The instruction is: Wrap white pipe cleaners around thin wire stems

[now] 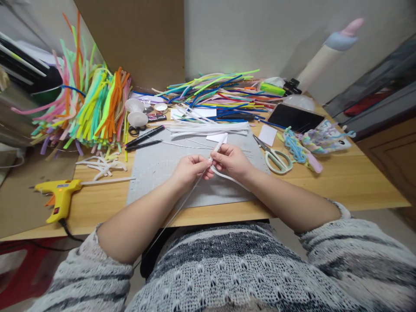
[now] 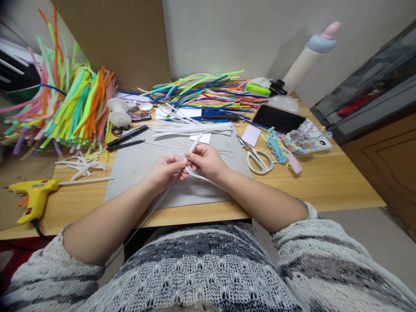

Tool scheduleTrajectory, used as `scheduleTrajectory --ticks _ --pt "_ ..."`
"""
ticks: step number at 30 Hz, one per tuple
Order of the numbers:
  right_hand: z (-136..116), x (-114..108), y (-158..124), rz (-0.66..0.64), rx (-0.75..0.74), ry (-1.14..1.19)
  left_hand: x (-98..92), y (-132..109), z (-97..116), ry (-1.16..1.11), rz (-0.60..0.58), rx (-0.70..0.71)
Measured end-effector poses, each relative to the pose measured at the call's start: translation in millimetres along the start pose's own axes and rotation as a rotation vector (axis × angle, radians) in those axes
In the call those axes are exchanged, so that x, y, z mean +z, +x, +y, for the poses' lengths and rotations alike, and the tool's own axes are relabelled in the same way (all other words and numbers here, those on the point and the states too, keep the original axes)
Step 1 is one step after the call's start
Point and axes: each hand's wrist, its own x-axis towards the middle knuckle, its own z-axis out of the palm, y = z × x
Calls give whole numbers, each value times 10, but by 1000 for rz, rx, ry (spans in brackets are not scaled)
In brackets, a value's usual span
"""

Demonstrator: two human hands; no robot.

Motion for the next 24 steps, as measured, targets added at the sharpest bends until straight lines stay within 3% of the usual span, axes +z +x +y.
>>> scheduleTrajectory --ticks 6,11,24 --pt "24 -31 8 -22 30 -87 -41 -2 54 116 -25 -36" --pt "-26 -59 26 -72 97 40 -68 8 67 105 30 -4" --pt "-129 -219 131 30 127 151 -27 -23 85 225 11 -64"
